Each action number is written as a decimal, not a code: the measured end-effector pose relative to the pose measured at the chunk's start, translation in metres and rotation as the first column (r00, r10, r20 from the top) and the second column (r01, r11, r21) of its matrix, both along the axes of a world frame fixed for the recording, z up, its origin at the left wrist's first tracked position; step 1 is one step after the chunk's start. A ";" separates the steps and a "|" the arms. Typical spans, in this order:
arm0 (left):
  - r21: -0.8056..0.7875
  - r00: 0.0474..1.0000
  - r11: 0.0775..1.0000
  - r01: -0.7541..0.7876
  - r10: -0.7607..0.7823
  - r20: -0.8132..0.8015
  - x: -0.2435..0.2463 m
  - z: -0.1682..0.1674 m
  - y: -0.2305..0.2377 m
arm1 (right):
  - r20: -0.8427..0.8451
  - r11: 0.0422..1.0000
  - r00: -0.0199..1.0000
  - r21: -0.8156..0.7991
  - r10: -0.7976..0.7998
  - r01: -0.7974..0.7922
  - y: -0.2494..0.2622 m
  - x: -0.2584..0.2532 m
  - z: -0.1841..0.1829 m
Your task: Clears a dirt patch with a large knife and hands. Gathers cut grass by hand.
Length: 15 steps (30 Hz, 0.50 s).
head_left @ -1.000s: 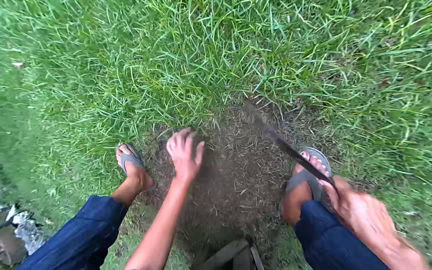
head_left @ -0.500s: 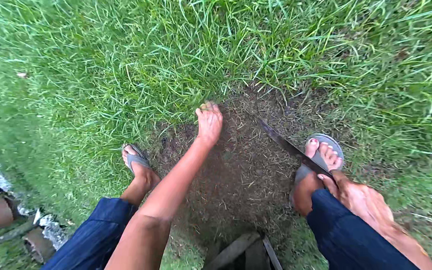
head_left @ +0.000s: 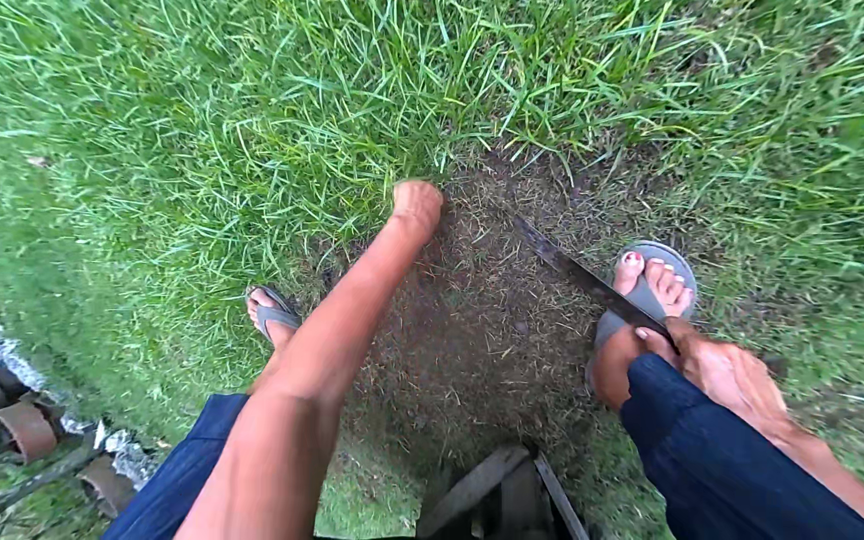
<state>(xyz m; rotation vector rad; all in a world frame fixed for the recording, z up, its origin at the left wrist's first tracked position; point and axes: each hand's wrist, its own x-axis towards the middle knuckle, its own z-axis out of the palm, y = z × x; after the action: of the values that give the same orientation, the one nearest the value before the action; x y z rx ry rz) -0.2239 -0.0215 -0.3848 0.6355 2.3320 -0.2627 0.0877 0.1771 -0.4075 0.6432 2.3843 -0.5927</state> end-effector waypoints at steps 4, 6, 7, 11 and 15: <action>-0.153 0.985 0.988 -0.026 0.052 0.164 -0.036 -0.062 -0.023 | 0.057 0.999 0.998 -0.044 -0.020 0.023 0.001 0.002 -0.008; -0.097 0.989 0.988 -0.118 0.126 0.082 -0.023 -0.069 -0.032 | 0.046 0.999 0.999 -0.039 -0.008 0.010 0.003 0.005 -0.013; -0.082 0.988 0.986 -0.146 0.150 0.047 -0.017 -0.071 -0.035 | 0.028 0.999 1.000 -0.034 0.004 -0.003 0.004 0.007 -0.016; -0.052 0.983 0.982 -0.183 0.183 -0.006 0.000 -0.071 -0.047 | 0.054 0.999 0.998 -0.033 0.021 -0.019 0.010 0.005 -0.015; 0.014 0.975 0.979 -0.201 0.199 0.103 0.075 -0.053 -0.084 | 0.066 0.999 0.998 -0.037 0.021 -0.018 0.012 0.004 -0.017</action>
<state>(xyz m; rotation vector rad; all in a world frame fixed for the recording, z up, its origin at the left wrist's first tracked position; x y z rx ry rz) -0.1492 -0.1060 -0.4377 0.4111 2.2827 -0.1074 0.0915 0.1891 -0.4247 0.6137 2.3104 -0.5958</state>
